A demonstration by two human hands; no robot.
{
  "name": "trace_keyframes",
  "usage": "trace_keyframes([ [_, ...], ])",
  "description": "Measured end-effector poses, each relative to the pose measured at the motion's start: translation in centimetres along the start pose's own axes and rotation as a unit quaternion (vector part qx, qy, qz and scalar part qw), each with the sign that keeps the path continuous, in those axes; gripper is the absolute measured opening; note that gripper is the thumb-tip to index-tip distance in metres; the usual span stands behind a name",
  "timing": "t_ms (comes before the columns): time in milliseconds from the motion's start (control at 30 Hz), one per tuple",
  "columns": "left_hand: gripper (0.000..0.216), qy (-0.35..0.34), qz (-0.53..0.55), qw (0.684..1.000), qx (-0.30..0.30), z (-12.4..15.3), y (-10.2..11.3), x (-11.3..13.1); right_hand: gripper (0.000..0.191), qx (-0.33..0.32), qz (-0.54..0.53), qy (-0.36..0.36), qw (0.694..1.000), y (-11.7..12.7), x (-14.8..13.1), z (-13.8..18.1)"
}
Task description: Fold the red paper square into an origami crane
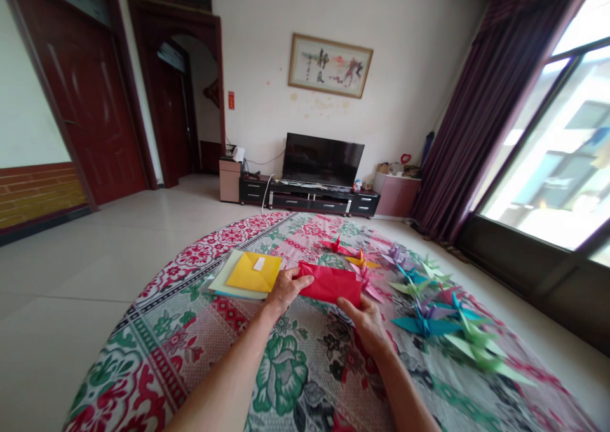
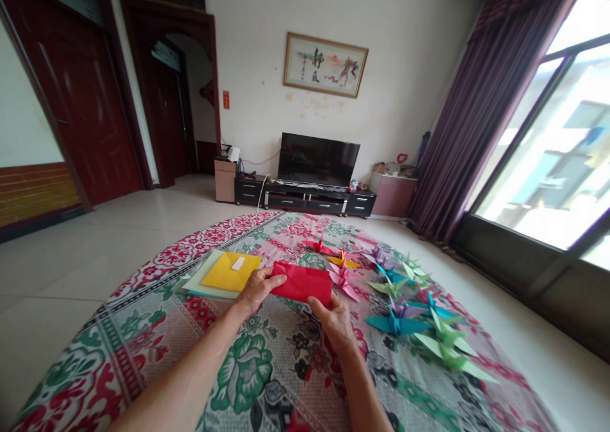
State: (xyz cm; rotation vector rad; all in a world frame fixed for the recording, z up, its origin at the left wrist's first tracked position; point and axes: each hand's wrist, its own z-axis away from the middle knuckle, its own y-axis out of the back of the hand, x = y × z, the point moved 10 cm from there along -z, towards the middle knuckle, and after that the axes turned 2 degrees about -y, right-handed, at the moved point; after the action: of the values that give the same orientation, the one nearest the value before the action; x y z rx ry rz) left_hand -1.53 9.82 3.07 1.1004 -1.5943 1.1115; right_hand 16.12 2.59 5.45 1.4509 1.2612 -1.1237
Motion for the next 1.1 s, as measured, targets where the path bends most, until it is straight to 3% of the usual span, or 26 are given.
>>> trace_keyframes([
  [300, 0.045, -0.022, 0.038, 0.999, 0.019, -0.1, -0.2, 0.6, 0.037, 0.048, -0.053, -0.001, 0.997, -0.1, 0.7, -0.4],
  [433, 0.061, -0.021, 0.045, 0.999, 0.023, 0.1, -0.5, 1.2, 0.057, 0.069, -0.063, 0.01, 0.996, 0.2, 0.4, -0.3],
  [567, 0.059, -0.005, 0.069, 0.997, 0.019, 0.2, -0.8, 1.3, 0.069, 0.087, -0.09, 0.006, 0.992, 0.7, 0.6, -0.3],
  [867, 0.028, 0.012, 0.05, 0.998, 0.044, 0.2, 0.0, 0.5, 0.039, 0.047, -0.058, -0.023, 0.997, 0.4, 1.3, -0.4],
  [1100, 0.026, 0.004, 0.059, 0.997, 0.048, 0.0, 0.4, 0.3, 0.04, 0.03, -0.068, -0.029, 0.997, 0.5, 2.0, -0.6],
])
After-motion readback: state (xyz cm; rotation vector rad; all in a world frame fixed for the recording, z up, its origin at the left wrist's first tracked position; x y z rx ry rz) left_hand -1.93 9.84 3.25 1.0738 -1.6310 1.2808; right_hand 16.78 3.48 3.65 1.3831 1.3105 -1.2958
